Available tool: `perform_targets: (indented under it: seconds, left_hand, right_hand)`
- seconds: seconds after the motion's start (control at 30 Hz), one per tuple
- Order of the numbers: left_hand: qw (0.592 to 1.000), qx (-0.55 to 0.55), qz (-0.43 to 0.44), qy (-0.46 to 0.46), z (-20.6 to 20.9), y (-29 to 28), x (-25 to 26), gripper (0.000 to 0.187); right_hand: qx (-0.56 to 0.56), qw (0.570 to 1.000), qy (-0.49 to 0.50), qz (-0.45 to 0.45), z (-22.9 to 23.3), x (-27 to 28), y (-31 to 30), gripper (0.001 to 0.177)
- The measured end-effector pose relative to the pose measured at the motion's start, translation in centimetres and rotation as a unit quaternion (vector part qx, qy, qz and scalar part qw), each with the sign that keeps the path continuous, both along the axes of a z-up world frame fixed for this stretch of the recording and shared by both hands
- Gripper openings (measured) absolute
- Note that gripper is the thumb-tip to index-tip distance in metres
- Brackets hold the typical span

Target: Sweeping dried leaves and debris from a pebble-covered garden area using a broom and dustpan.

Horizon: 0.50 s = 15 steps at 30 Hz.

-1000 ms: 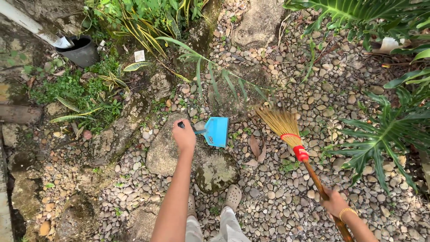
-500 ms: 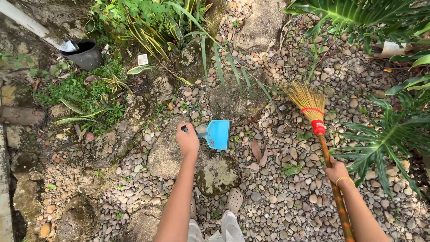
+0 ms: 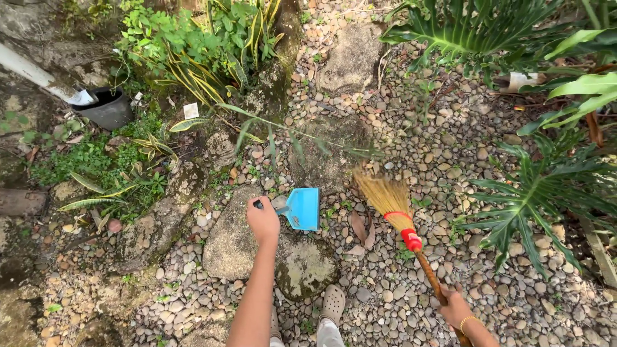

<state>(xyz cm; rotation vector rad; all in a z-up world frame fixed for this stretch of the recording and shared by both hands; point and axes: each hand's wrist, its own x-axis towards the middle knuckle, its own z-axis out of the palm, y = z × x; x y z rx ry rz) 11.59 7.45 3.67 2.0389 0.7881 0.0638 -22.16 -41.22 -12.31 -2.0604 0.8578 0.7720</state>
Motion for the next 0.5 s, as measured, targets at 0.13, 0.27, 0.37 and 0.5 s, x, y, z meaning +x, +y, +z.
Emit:
perform_targets:
  seconds: [0.13,0.27,0.37,0.5]
  left_hand:
    - [1.0,-0.009,-0.006,0.013,0.3,-0.3,-0.4,0.037]
    - [0.999,0.007,-0.006,-0.05,-1.0,-0.4,-0.7,0.035]
    - [0.996,0.03,-0.004,-0.079,-3.6,-0.2,-1.1,0.033]
    - [0.989,0.02,-0.017,-0.143,-4.0,-1.3,-2.4,0.028]
  right_hand:
    - [0.043,0.999,-0.017,-0.017,3.0,-3.6,-0.7,0.076]
    - [0.023,0.995,0.003,-0.096,5.1,-2.2,-1.5,0.072]
    - [-0.018,0.995,-0.04,-0.091,5.0,2.3,-2.4,0.073]
    - [-0.043,0.993,-0.039,-0.099,4.7,10.5,-2.4,0.071]
